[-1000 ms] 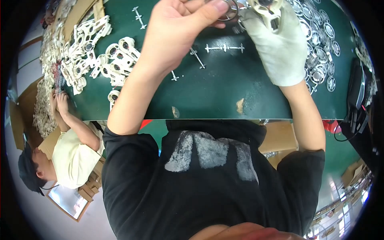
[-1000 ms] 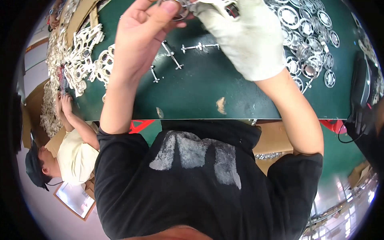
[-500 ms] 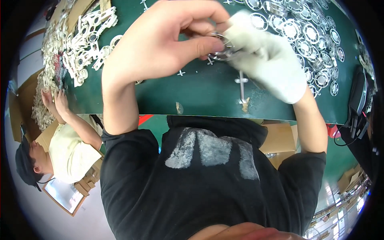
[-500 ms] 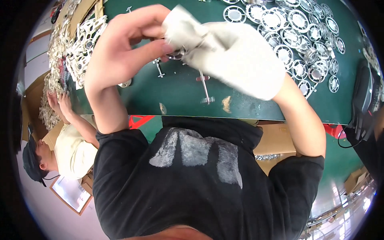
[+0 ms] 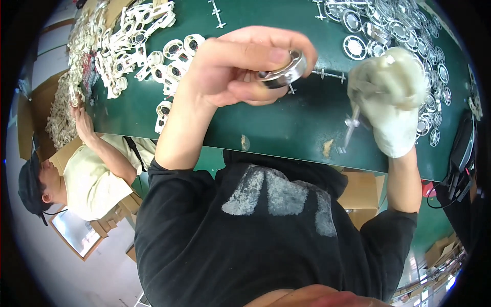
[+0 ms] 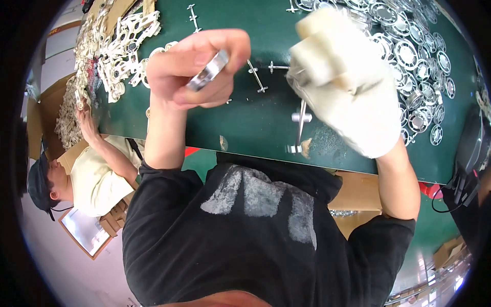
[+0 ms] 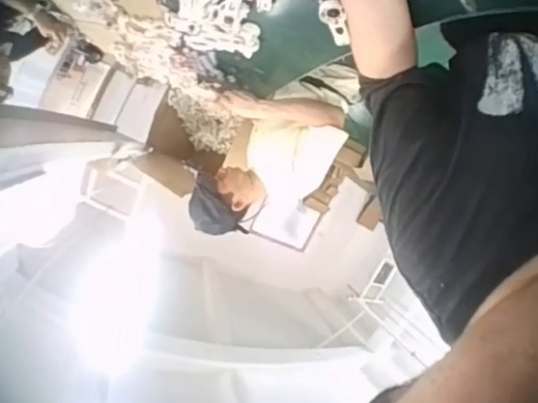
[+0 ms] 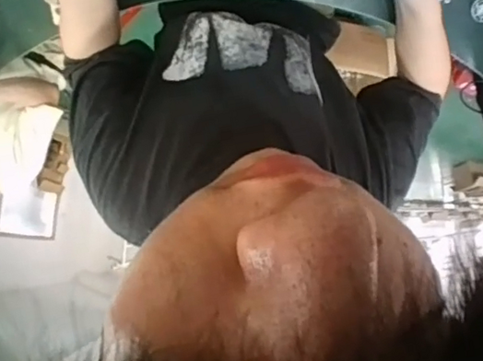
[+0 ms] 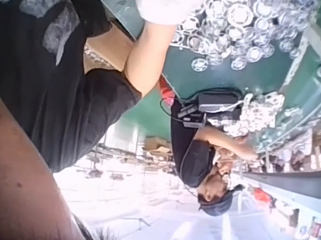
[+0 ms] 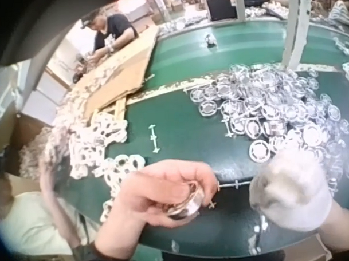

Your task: The person assembles small electronics components by hand, joining plastic housings, metal rings, and small parts at a factory workbench.

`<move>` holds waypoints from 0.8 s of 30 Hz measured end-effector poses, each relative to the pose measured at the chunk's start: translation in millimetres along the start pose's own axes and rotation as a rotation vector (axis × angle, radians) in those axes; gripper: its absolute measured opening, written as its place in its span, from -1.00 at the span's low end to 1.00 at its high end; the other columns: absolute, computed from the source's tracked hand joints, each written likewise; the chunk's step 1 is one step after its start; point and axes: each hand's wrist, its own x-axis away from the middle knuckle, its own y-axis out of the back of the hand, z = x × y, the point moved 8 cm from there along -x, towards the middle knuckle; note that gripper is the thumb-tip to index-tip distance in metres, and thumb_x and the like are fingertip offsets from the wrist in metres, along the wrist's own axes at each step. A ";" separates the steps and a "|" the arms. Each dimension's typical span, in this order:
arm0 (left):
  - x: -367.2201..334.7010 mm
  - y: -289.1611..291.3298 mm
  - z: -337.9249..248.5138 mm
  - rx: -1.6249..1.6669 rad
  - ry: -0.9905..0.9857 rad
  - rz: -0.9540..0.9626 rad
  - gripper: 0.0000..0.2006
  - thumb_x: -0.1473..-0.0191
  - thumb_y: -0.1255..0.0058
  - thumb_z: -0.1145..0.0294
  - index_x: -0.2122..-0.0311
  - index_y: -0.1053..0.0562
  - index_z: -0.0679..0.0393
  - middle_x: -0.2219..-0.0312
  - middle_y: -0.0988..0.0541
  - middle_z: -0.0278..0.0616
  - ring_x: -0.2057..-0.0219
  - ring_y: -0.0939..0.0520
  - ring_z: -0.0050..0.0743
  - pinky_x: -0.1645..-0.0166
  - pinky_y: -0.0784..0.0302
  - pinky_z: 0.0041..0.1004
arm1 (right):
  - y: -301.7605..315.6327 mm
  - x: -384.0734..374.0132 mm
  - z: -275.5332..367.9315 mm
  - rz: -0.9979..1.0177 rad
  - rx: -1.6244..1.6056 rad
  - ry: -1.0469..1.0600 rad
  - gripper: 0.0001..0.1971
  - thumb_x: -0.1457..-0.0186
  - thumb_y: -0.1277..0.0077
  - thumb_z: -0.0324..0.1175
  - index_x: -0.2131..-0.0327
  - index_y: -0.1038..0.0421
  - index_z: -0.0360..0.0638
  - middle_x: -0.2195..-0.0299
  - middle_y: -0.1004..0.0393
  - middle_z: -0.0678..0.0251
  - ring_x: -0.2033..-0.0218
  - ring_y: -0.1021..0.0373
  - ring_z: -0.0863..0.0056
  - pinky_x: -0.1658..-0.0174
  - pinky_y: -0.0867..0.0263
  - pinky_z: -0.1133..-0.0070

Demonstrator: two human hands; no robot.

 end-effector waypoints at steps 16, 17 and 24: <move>-2.0 -3.0 -14.8 -1.405 -0.596 -0.722 -0.77 -0.15 -0.24 0.47 0.06 -0.63 0.12 0.77 -0.23 -0.53 0.69 -0.17 -0.87 0.57 -0.04 -0.66 | -25.6 -1.9 10.8 -0.128 0.835 0.263 -0.57 0.10 -0.35 -0.47 0.09 -0.47 -0.19 0.44 -0.62 0.23 0.46 -0.57 0.28 0.37 -0.47 0.51; -2.2 -3.7 -14.9 -1.453 -0.566 -0.738 -0.75 -0.11 -0.27 0.47 0.07 -0.63 0.12 0.74 -0.29 -0.50 0.68 -0.21 -0.85 0.57 -0.07 -0.65 | -24.6 -2.5 10.2 -0.120 0.844 0.245 -0.55 0.12 -0.35 -0.47 0.09 -0.47 -0.19 0.44 -0.62 0.24 0.46 -0.57 0.27 0.37 -0.47 0.52; 4.7 -17.4 -21.8 -1.724 -0.651 -0.593 -0.38 0.32 -0.53 0.24 0.02 -0.63 0.08 0.42 -0.51 -0.41 0.54 -0.40 -0.58 0.48 -0.32 -0.56 | -18.5 -1.6 5.7 -0.165 0.777 0.293 -0.62 0.06 -0.34 -0.33 0.13 -0.52 -0.07 0.45 -0.60 0.29 0.44 -0.57 0.27 0.40 -0.46 0.45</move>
